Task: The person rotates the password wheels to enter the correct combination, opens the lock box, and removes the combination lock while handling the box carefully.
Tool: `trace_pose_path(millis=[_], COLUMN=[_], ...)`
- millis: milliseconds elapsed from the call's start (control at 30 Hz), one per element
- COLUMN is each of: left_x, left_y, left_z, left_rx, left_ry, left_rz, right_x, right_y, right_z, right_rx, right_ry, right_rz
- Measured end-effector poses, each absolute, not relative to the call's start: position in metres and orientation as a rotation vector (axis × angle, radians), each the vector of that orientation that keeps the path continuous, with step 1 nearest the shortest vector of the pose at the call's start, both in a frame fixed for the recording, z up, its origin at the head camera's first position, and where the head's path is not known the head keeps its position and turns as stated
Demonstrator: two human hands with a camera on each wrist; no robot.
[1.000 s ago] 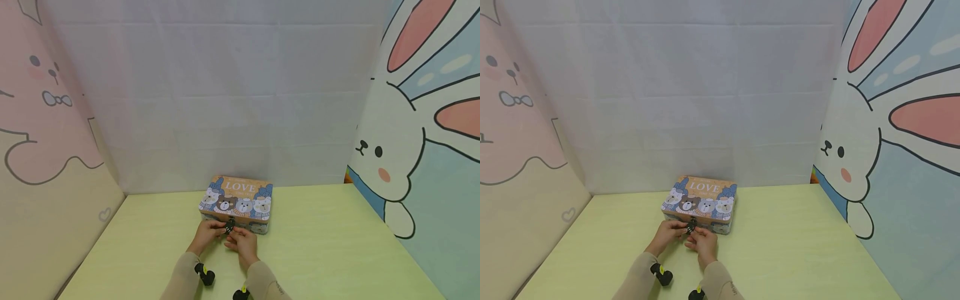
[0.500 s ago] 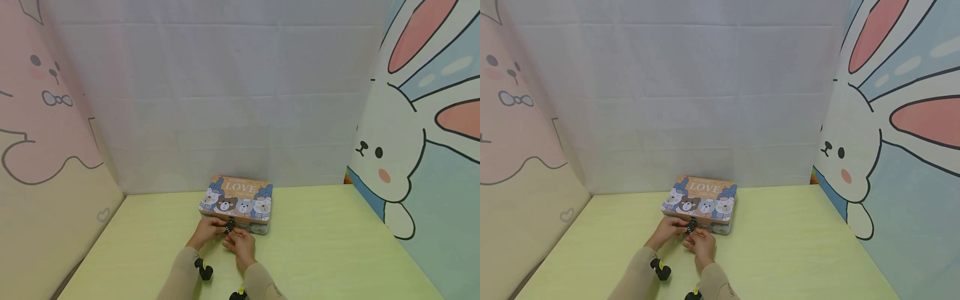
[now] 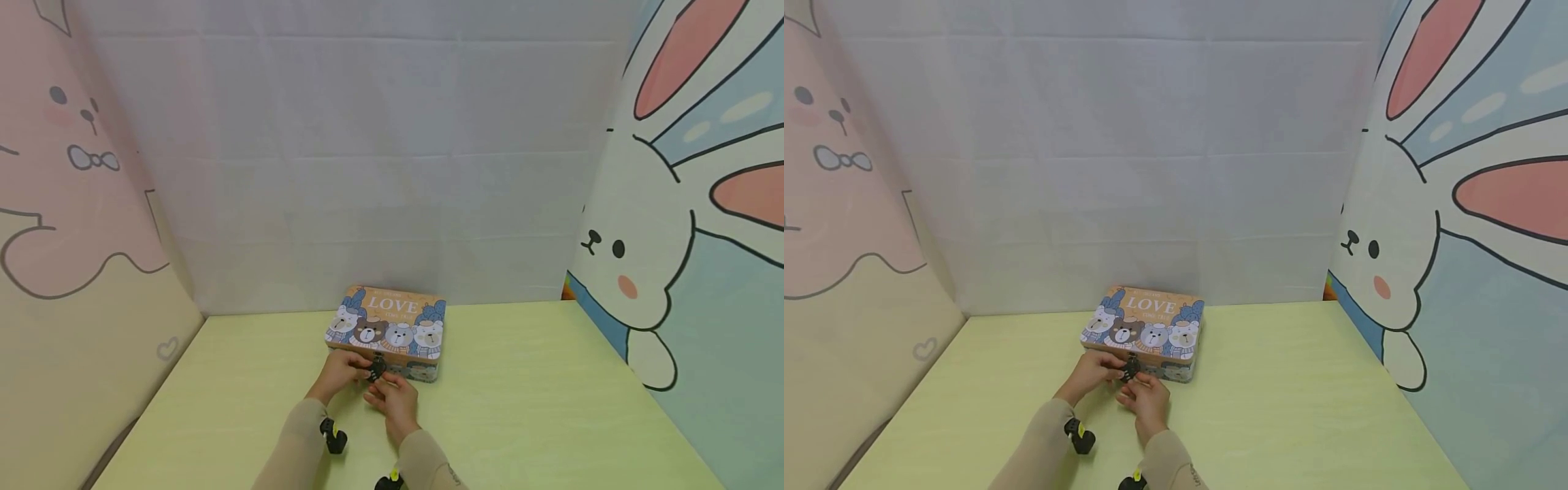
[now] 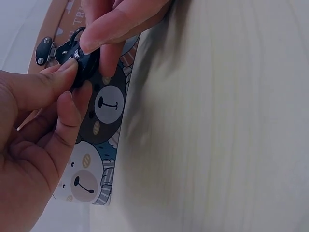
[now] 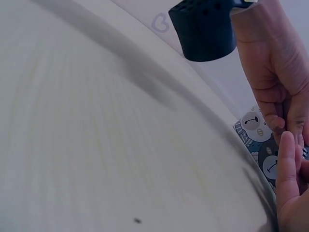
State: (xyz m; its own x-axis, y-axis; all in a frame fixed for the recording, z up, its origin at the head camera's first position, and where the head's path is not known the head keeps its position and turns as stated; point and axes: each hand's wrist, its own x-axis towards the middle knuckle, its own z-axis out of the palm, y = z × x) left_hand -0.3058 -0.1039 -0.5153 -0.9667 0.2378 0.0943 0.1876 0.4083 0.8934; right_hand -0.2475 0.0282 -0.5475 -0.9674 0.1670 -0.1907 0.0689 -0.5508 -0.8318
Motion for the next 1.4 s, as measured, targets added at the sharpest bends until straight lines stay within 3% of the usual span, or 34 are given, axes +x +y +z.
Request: trace_pose_path(millis=[500,1400], left_x=[-0.296,-0.27], left_y=[-0.095,-0.079], left_z=[-0.508,-0.512], left_rx=[0.443,0.546], left_ry=[2.66,2.433], left_rz=[1.495,1.719], right_x=[-0.24,-0.228], right_y=[0.047,0.097], right_z=[-0.544,-0.526], right_rx=[-0.334,-0.024], right_ry=[-1.569,-1.972], right_rz=[2.692,2.534])
